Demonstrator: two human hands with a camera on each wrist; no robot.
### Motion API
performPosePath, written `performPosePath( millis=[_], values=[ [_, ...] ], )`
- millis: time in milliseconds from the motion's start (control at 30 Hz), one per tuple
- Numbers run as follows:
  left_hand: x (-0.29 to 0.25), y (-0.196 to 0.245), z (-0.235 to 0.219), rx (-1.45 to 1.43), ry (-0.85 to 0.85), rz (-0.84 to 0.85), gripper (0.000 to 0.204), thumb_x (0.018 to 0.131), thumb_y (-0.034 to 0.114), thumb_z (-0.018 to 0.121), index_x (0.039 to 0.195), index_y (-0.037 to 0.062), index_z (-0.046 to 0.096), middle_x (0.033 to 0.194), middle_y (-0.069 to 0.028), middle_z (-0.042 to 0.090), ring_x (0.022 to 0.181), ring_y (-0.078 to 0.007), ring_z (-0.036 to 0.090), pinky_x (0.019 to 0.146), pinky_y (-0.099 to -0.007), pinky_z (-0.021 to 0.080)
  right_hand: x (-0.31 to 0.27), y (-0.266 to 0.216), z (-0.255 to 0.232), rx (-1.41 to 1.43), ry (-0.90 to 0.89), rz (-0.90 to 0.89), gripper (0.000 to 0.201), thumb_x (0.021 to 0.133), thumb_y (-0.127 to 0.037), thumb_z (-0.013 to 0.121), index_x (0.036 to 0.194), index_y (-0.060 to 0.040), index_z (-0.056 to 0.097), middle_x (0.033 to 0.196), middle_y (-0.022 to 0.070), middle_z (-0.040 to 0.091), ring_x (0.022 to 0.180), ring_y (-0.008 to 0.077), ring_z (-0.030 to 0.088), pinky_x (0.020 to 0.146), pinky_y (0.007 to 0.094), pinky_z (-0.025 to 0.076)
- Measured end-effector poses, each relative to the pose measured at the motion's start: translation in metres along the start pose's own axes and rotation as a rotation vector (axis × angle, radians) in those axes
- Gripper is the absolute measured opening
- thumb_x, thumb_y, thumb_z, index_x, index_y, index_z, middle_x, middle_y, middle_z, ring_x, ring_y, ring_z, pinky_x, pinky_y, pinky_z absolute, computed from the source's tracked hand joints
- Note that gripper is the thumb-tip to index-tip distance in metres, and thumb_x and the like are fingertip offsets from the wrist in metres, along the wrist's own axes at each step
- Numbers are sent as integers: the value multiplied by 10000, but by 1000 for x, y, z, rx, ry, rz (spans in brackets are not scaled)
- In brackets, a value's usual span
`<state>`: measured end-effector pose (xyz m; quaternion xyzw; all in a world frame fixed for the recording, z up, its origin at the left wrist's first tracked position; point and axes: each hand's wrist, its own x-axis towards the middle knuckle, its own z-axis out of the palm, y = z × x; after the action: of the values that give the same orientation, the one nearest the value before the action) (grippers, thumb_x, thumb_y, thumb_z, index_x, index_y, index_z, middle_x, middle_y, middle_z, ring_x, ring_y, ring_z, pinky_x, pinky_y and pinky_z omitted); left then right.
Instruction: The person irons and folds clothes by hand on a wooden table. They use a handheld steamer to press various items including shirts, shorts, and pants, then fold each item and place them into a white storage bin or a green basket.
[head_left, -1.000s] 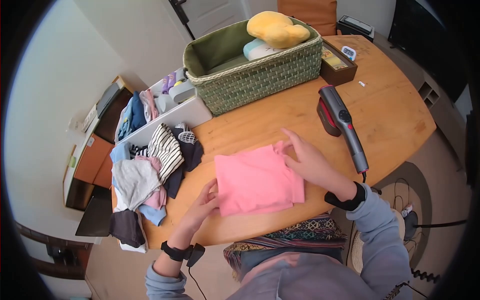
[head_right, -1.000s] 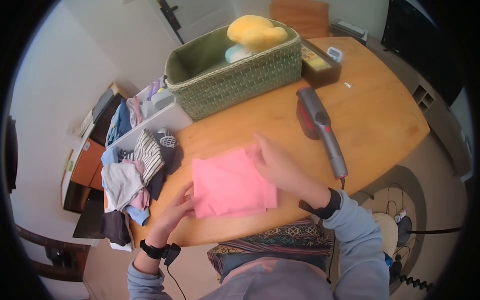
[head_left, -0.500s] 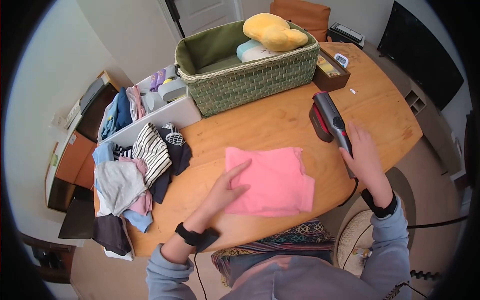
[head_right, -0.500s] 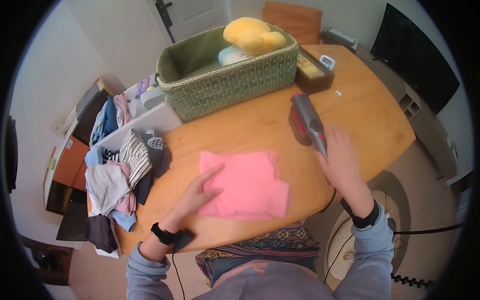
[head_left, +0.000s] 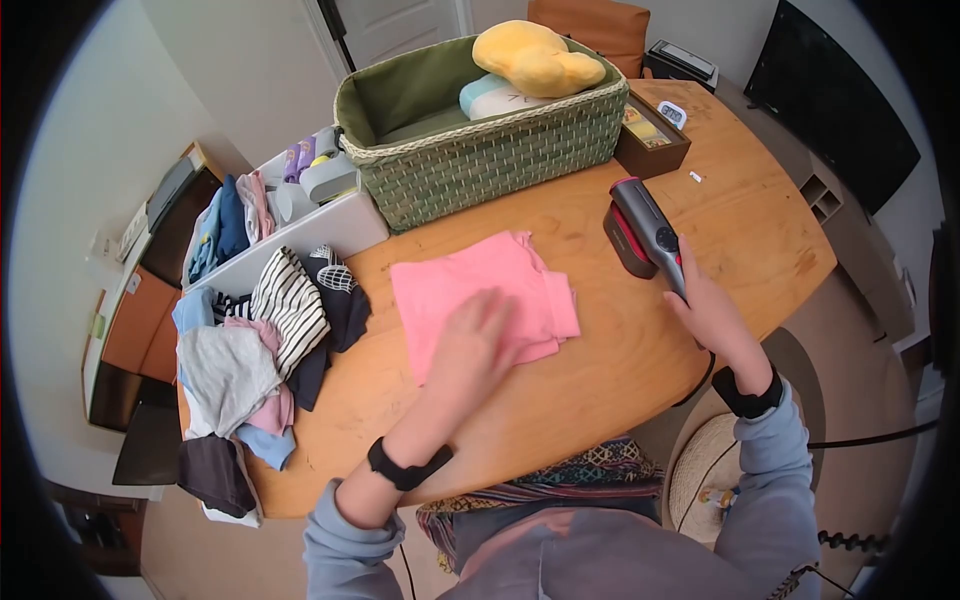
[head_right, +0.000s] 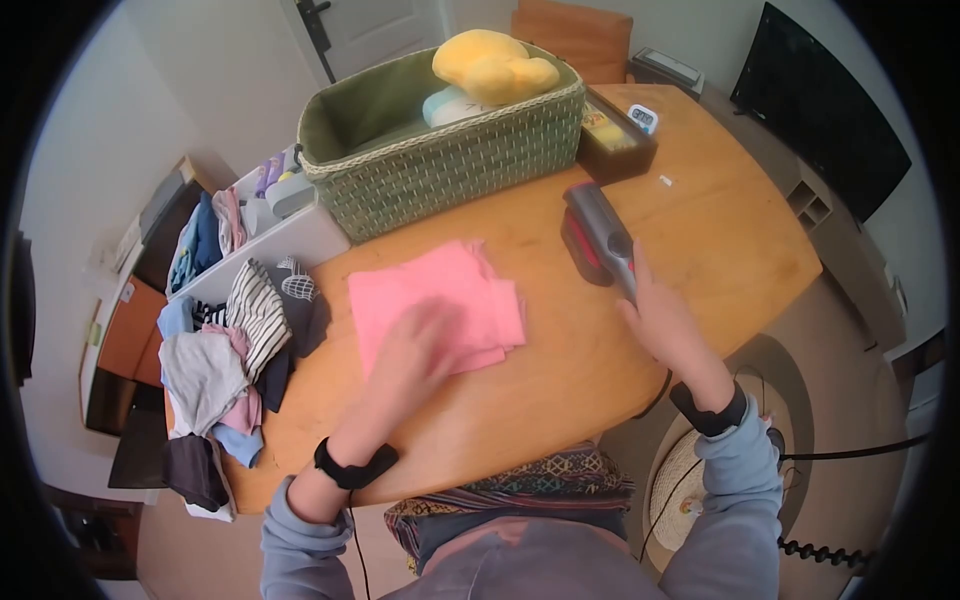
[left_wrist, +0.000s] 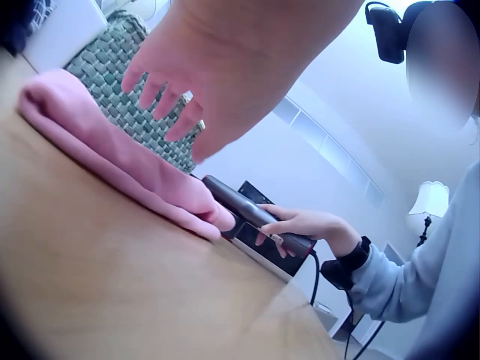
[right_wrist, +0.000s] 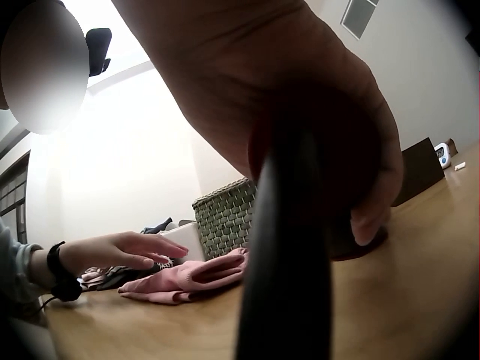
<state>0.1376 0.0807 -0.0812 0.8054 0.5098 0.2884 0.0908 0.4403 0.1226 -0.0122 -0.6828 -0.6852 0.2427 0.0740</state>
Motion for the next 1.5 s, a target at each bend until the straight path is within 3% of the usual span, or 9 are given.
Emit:
performPosePath(
  millis=[333, 500, 633, 733, 867, 967, 1033, 1200, 1500],
  values=[
    [32, -6, 7, -116, -53, 22, 307, 749, 134, 674, 1006, 28, 542, 1014, -147, 554, 945, -311, 543, 839, -358, 442, 21, 56, 9, -22, 265, -190, 772, 841, -101, 557, 1458, -34, 99, 1272, 306, 447, 1071, 429, 525, 901, 439, 431],
    [-1, -26, -53, -901, 390, -577, 282, 963, 149, 442, 1217, 44, 509, 1188, -66, 551, 1090, -156, 519, 925, -281, 404, 39, 101, 15, 1, 438, -327, 783, 850, -100, 573, 1477, -101, 104, 1362, 263, 391, 1215, 391, 444, 1002, 377, 368],
    [-58, -63, -109, -1421, 800, -499, 476, 937, 228, 476, 1341, 0, 368, 1360, -130, 440, 1262, -241, 419, 1047, -402, 342, 30, 85, 5, 61, 412, -240, 778, 830, -62, 578, 1470, -75, 134, 1353, 236, 389, 1234, 377, 413, 1008, 381, 356],
    [-100, -75, -145, -1398, 945, -480, 482, 913, 201, 483, 1345, 23, 366, 1383, -141, 402, 1278, -263, 400, 1047, -417, 336, 29, 63, 9, -253, 563, -256, 751, 778, -66, 626, 1426, -35, 247, 1196, 213, 445, 1129, 375, 444, 928, 423, 389],
    [-138, -103, -158, -710, 1292, -740, 501, 892, 140, 460, 1371, 61, 336, 1418, -136, 316, 1294, -282, 363, 1067, -418, 284, 11, -3, 17, -232, 431, -500, 612, 769, -74, 615, 1329, 3, 383, 1223, 202, 458, 1135, 368, 449, 950, 421, 387],
    [-140, -106, -171, -264, 1128, -665, 471, 879, 101, 483, 1342, 82, 393, 1407, -96, 350, 1297, -288, 357, 1046, -420, 290, 17, -34, 53, -371, 59, -556, 593, 765, -125, 620, 1301, 23, 414, 1235, 202, 469, 1148, 356, 448, 966, 413, 387],
    [-129, -114, -184, 94, 593, -531, 418, 871, 82, 512, 1287, 78, 471, 1366, -110, 410, 1289, -303, 367, 1041, -406, 301, 23, -60, 72, -252, -5, -682, 584, 760, -148, 627, 1277, 35, 429, 1228, 205, 475, 1147, 356, 451, 966, 409, 390],
    [-88, -123, -186, 615, 109, -254, 507, 791, 118, 639, 1278, 104, 501, 1346, -162, 429, 1248, -335, 401, 1038, -453, 309, 55, -94, 117, -89, -38, -837, 547, 747, -165, 636, 1221, 45, 464, 1201, 212, 487, 1132, 345, 466, 930, 402, 412],
    [-57, -147, -195, 461, -100, -251, 514, 724, 151, 699, 1207, 125, 524, 1070, -104, 564, 1039, -312, 525, 909, -410, 413, 68, -117, 124, -109, -190, -670, 296, 776, -173, 611, 989, 3, 507, 939, 217, 598, 915, 376, 563, 773, 448, 459]
  ],
)
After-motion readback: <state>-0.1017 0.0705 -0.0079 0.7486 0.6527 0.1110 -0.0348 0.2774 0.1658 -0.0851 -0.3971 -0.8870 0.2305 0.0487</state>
